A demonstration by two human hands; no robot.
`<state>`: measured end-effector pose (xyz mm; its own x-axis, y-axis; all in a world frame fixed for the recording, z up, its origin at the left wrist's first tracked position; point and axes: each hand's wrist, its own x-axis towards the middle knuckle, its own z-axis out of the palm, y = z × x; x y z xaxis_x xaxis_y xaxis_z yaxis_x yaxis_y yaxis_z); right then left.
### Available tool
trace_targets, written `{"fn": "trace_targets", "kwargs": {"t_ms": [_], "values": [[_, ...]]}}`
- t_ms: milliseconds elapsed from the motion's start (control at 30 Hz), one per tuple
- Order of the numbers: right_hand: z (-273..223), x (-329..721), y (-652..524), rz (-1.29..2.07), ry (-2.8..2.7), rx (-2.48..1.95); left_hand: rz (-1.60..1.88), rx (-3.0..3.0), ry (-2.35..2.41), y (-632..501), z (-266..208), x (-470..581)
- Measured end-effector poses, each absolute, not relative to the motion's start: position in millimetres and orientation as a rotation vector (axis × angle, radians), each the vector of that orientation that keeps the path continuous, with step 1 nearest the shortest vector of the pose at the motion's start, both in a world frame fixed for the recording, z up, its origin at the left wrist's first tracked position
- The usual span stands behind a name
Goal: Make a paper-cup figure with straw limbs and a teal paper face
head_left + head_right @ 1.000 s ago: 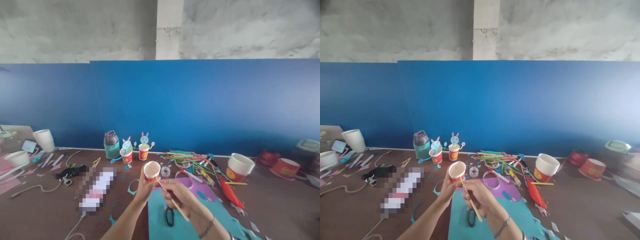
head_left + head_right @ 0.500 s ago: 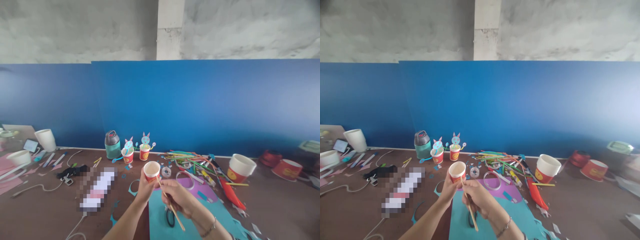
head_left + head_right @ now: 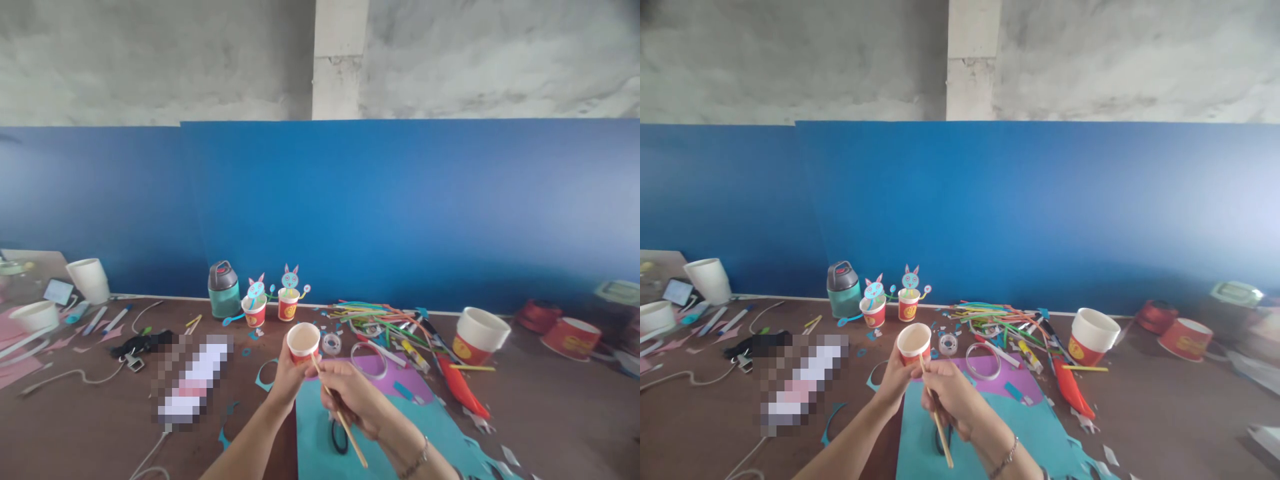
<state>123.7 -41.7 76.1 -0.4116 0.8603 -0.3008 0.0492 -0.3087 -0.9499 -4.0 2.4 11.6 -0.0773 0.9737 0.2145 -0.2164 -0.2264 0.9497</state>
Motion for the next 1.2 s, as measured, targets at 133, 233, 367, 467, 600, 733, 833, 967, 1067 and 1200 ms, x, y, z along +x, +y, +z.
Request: {"fn": "trace_targets", "kwargs": {"t_ms": [133,233,367,467,600,733,833,967,1067,1200], "values": [[77,121,-43,1.809,-1.27,-1.2,1.49,1.135,0.97,0,15,-4],[77,121,-43,1.814,-1.26,-1.189,1.476,1.117,0.974,0,16,-4],[74,120,-43,1.819,-1.247,-1.172,1.482,1.118,0.987,0,14,-4],[72,121,-41,1.827,-1.247,-1.176,1.497,1.129,0.979,1,12,-3],[78,132,-39,1.831,-1.429,-1.232,1.537,1.128,1.008,4,10,-4],[90,155,-39,1.95,-1.819,-1.26,1.608,1.099,1.075,11,6,-8],[95,165,-40,1.911,-2.065,-1.356,1.679,1.118,1.122,16,1,-11],[94,162,-41,1.895,-2.264,-1.549,1.771,1.16,1.196,20,-4,-14],[84,152,-39,1.809,-2.311,-1.578,1.855,1.18,1.269,20,-3,-17],[65,144,-34,1.351,-2.218,-1.683,1.862,1.267,1.248,16,1,-14]]}}
